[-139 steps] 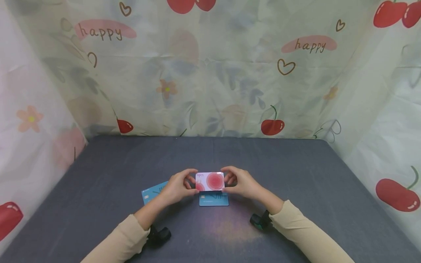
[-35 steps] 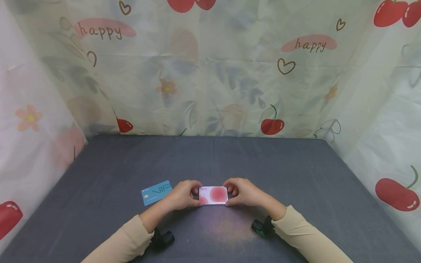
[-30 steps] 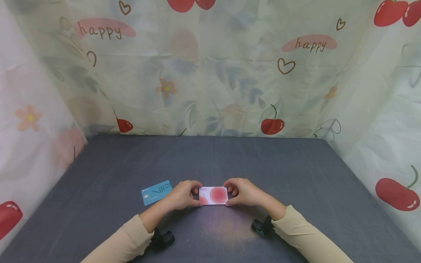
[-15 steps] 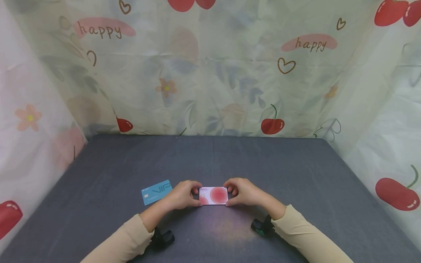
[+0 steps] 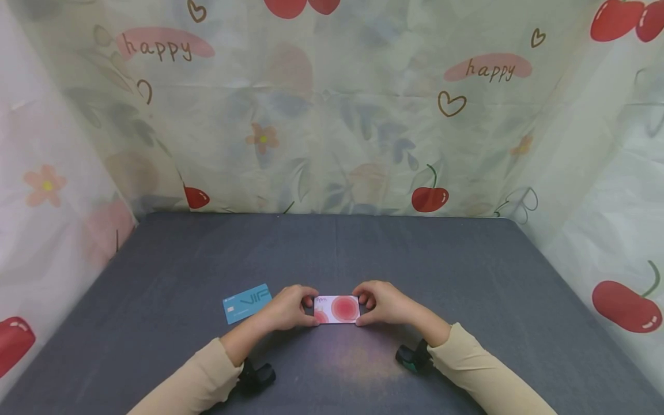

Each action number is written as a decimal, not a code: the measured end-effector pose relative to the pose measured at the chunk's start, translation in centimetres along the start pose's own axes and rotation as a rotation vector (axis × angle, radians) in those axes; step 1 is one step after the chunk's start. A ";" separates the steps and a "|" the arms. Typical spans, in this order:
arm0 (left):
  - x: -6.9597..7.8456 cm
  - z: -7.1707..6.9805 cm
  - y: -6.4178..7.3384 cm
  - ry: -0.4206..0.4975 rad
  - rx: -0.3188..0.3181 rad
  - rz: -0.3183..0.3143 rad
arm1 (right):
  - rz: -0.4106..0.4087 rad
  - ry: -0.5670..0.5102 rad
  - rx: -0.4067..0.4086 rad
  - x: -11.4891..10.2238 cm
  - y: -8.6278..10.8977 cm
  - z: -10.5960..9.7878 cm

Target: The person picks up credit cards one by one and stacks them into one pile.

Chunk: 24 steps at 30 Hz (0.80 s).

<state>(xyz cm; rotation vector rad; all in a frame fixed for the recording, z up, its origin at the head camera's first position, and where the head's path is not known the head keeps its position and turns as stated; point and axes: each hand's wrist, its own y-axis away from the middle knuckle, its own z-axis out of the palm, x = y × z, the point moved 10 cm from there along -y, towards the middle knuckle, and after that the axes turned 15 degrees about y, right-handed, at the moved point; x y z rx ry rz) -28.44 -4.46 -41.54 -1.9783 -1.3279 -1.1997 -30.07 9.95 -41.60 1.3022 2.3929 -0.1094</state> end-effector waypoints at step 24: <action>-0.1 0.1 -0.1 -0.011 -0.015 -0.004 | -0.039 -0.004 0.009 -0.2 -0.1 0.0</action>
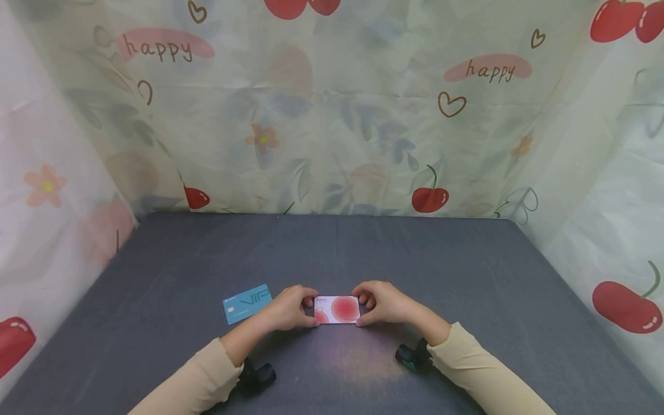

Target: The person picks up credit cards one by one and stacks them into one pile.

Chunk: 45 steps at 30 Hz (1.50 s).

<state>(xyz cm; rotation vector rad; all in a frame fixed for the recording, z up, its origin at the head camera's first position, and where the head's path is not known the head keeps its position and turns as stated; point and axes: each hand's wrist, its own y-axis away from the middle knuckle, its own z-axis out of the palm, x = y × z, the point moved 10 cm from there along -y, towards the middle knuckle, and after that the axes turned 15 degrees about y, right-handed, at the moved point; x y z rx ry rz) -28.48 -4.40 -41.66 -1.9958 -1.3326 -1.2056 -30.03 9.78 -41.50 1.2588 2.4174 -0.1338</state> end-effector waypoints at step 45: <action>-1.6 -6.0 1.5 0.085 0.072 -0.051 | -0.105 -0.105 0.030 -3.7 -2.3 -1.6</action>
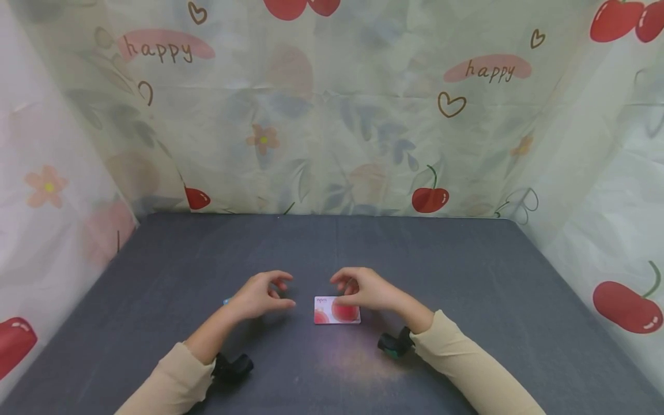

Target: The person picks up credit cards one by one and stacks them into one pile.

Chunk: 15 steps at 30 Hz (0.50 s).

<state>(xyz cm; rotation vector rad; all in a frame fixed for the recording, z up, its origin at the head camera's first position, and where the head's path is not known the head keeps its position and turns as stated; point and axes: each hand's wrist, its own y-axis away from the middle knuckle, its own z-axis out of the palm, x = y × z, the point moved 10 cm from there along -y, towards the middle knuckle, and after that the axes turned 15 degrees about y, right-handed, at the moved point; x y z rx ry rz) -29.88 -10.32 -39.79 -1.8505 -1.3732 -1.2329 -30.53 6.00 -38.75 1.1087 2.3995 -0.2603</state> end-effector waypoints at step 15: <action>-1.3 -2.6 1.4 0.005 0.074 -0.025 | -0.064 0.018 -0.023 -2.8 -3.4 1.4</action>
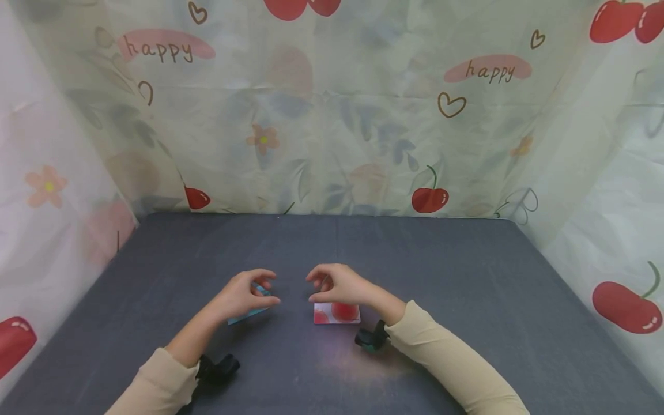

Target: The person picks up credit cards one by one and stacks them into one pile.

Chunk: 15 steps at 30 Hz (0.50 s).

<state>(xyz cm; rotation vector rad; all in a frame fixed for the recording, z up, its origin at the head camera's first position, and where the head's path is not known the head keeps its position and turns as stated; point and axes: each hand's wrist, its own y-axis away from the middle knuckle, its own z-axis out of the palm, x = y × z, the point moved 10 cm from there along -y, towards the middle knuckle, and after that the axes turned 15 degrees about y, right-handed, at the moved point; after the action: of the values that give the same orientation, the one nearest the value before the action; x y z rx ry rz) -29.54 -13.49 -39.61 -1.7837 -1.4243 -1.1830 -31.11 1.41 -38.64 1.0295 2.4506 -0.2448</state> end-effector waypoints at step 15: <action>-2.2 -3.0 1.8 -0.036 0.029 -0.052 | -0.013 0.009 -0.060 -2.4 -3.8 1.9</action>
<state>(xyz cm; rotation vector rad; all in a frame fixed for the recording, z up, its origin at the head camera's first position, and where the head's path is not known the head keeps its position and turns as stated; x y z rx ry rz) -28.78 -17.51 -40.01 -1.7665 -1.5086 -1.1564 -31.68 -3.37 -39.19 0.9921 2.4578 -0.1695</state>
